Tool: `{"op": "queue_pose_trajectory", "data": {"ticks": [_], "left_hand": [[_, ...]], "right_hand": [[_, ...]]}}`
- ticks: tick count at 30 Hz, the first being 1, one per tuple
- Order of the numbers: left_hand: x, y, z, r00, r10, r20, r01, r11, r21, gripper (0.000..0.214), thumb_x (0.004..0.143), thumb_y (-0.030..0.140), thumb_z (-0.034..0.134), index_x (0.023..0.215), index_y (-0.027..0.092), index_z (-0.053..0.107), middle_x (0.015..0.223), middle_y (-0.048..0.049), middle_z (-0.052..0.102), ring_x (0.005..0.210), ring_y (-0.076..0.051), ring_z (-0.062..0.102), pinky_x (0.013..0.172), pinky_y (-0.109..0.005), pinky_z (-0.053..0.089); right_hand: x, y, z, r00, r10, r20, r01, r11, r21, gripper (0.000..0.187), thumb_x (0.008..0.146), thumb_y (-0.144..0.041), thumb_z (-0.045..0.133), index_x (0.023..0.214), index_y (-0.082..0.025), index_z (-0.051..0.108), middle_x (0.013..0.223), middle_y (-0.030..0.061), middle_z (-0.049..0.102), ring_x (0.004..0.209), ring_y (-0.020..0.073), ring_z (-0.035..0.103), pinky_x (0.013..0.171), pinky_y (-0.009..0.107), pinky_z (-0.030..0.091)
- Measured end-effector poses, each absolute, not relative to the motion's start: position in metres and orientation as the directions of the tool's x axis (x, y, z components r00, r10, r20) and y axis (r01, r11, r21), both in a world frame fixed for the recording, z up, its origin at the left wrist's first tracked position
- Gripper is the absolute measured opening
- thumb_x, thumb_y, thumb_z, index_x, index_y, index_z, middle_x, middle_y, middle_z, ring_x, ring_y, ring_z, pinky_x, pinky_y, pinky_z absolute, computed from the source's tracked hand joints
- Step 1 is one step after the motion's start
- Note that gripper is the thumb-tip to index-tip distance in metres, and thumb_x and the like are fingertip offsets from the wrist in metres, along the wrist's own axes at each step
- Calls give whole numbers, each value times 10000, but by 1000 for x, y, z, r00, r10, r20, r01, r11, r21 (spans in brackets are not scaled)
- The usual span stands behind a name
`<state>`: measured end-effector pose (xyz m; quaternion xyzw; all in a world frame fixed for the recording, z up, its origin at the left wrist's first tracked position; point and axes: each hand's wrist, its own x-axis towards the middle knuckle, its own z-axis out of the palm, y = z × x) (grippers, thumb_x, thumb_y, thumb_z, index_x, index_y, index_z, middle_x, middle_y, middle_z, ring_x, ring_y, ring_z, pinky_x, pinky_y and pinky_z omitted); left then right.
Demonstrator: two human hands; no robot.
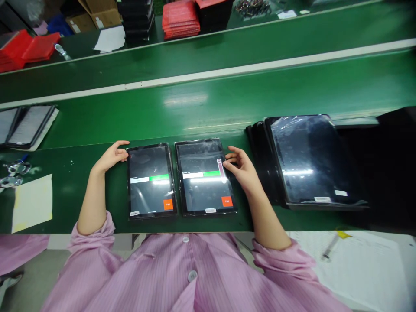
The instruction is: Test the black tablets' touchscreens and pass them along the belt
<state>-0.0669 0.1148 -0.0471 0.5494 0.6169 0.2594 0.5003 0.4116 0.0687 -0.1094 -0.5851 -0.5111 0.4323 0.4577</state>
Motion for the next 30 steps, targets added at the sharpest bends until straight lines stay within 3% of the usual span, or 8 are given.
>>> {"op": "queue_pose_trajectory", "data": {"ticks": [4,10,22,30], "left_hand": [[-67,116,-50,25,953,-303,449,260,855,664,772,576,689,1287,174,565,777,15,597,640,-114,607,651,-255,543],[-72,118,-56,55,957,-283,464,227,856,618,728,640,720,1145,184,703,786,-13,633,678,-120,608,681,-250,556],[-72,119,-57,119,954,-274,393,208,896,485,715,439,762,1109,172,666,797,-11,646,683,-124,593,674,-252,512],[-67,119,-66,37,974,-225,409,191,892,468,698,340,728,1113,170,595,765,23,627,639,-111,593,642,-235,489]], "right_hand": [[411,68,-104,134,990,-53,151,-73,-986,491,745,-434,738,1191,-286,594,944,26,640,809,192,632,656,308,561],[407,65,-95,202,976,-79,108,-103,-989,373,814,-472,681,1125,-271,633,927,28,646,812,188,662,586,262,551],[406,67,-96,229,970,-86,79,-107,-991,347,812,-462,663,1095,-264,631,902,25,662,771,171,662,556,244,535],[406,69,-97,221,972,-75,102,-99,-990,328,816,-454,644,1087,-271,618,892,23,664,768,177,669,553,253,538]]}}
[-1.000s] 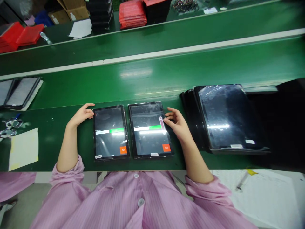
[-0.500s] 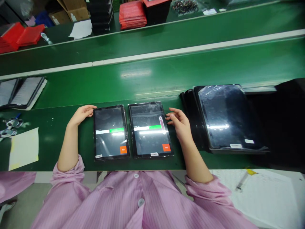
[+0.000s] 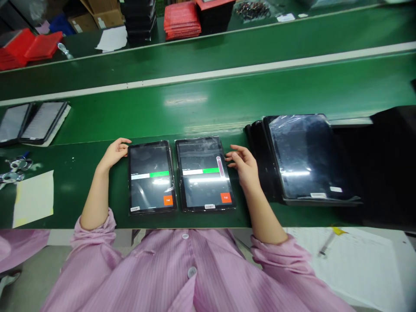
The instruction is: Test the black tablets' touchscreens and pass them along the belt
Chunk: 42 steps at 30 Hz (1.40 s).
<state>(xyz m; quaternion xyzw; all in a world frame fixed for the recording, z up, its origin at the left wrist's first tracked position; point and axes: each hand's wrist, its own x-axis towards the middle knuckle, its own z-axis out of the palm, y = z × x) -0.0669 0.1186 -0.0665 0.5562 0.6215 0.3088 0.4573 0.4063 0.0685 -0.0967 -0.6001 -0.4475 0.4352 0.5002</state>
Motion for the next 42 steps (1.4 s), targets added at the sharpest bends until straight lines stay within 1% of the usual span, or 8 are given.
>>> {"op": "queue_pose_trajectory", "data": {"ticks": [9,18,21,24,27,34,39,42], "left_hand": [[-53,53,-71,-126,975,-181,332,213,919,573,857,604,564,1222,163,564,826,-15,609,673,-128,588,656,-257,495],[-32,-62,-85,-118,984,-136,350,169,921,681,851,516,565,1482,310,415,1250,-78,580,1108,-272,591,975,-407,480],[-25,-80,-90,-136,984,-118,371,161,915,759,819,529,554,1520,324,346,1382,-86,518,1287,-329,497,1054,-462,428],[-20,-85,-94,-165,981,-101,390,159,907,808,795,520,555,1535,335,291,1427,-87,472,1345,-342,439,1085,-485,388],[-20,-82,-95,-165,981,-99,376,155,914,840,774,524,556,1538,343,258,1398,-91,468,1316,-338,456,1064,-481,402],[-23,-84,-93,-119,987,-111,452,153,879,874,799,517,595,1551,360,177,1401,-109,418,1352,-349,408,1087,-524,377],[-29,-71,-72,19,991,-131,461,108,881,888,893,507,544,1562,344,-17,1500,-152,303,1400,-332,378,1104,-571,367],[-19,-37,-47,78,992,-97,682,18,732,696,965,509,436,1562,313,136,1575,-152,209,1473,-339,250,1152,-609,277]], "right_hand": [[404,69,-99,261,962,-79,40,-93,-995,336,789,-444,644,1071,-264,608,863,14,653,729,160,644,554,247,521],[396,48,-83,288,950,120,242,49,-969,306,889,-472,563,1104,-261,616,904,40,663,818,208,654,721,344,551],[386,18,-70,144,952,271,428,187,-884,249,950,-419,507,1081,-267,654,967,68,679,910,250,656,813,406,540],[376,-11,-60,-192,891,412,571,443,-692,214,954,-316,510,1063,-271,689,1003,84,695,927,261,650,806,413,523],[368,-28,-56,-468,775,424,606,631,-485,212,945,-268,535,1074,-264,704,1034,93,706,898,250,641,747,389,503],[362,-35,-53,-623,677,390,588,735,-338,340,965,-486,515,1127,-266,718,1252,142,635,1085,313,573,873,476,459],[368,-27,-43,-658,683,317,574,727,-377,394,933,-591,518,1108,-304,722,1421,126,514,1278,372,447,1066,615,301],[380,-2,-45,-464,824,326,635,565,-527,426,978,-538,447,1271,-295,639,1403,133,502,1279,343,440,1067,571,345]]}}
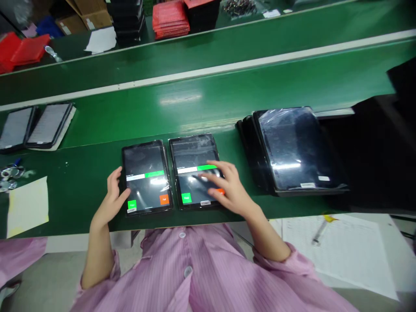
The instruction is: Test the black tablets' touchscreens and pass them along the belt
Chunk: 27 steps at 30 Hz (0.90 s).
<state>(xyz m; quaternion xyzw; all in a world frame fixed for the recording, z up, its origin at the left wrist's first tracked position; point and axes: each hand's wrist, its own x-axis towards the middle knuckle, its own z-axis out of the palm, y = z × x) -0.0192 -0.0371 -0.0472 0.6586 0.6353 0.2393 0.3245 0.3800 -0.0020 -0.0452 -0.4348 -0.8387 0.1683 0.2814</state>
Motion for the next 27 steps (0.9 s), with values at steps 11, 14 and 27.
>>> {"op": "queue_pose_trajectory", "data": {"ticks": [11,14,27], "left_hand": [[71,98,-17,511,855,-89,856,-497,140,501,989,546,415,1358,237,553,1499,-202,464,1424,-386,379,1083,-785,-66],[76,100,-18,533,841,-93,844,-522,120,509,964,584,448,1291,227,605,1489,-209,478,1405,-403,407,1090,-779,-59],[78,100,-9,511,841,-178,857,-483,179,589,991,624,298,1363,238,542,1533,-203,426,1445,-379,353,1068,-780,-117]], "right_hand": [[398,97,-113,115,993,39,172,18,-985,373,848,-427,607,1149,-215,664,1143,86,679,1074,256,621,1024,459,460],[399,91,-110,118,993,26,143,9,-990,376,823,-430,652,1128,-212,680,1105,81,691,1031,248,636,1006,448,470],[399,90,-111,158,987,18,157,-7,-988,369,767,-446,719,1056,-228,648,981,63,687,938,233,643,907,418,524]]}}
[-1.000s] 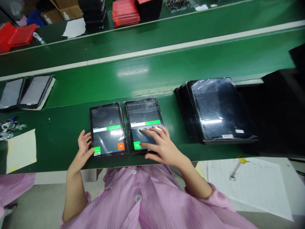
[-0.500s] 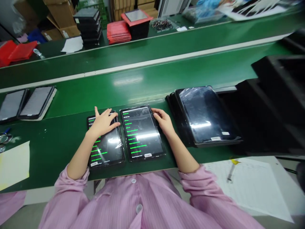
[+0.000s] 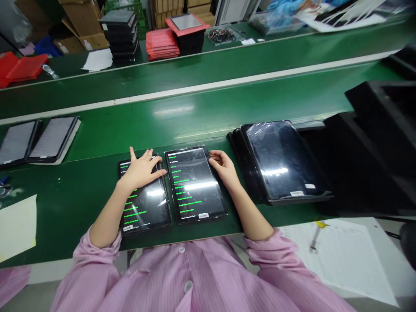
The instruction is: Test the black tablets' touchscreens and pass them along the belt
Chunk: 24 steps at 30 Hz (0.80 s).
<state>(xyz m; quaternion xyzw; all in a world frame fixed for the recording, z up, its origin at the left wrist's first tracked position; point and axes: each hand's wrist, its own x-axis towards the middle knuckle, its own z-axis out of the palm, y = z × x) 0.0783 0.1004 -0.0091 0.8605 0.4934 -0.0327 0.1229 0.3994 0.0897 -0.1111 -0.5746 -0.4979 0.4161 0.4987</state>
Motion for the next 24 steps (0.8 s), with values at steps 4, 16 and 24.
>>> {"op": "queue_pose_trajectory", "data": {"ticks": [4,16,24], "left_hand": [[69,96,-2,494,844,-209,863,-447,234,742,977,663,257,1574,223,222,1608,-236,249,1502,-390,198,1082,-776,-82],[64,20,31,602,735,-311,795,-587,152,732,924,618,495,1499,173,414,1603,-190,295,1505,-367,206,1191,-639,94],[-9,-62,-28,3,984,-180,926,65,372,884,911,618,488,1595,195,120,1596,-219,295,1469,-390,297,1135,-624,305]], "right_hand": [[399,89,-111,156,988,0,181,-28,-983,345,773,-437,711,1026,-206,674,945,72,700,888,234,653,857,414,538],[394,94,-112,168,986,7,150,-19,-989,368,730,-450,686,1001,-202,654,965,74,689,884,231,638,849,398,516],[411,22,-90,151,979,-140,369,-187,-910,416,816,-549,629,1063,-217,674,852,61,685,804,245,636,748,395,523]]}}
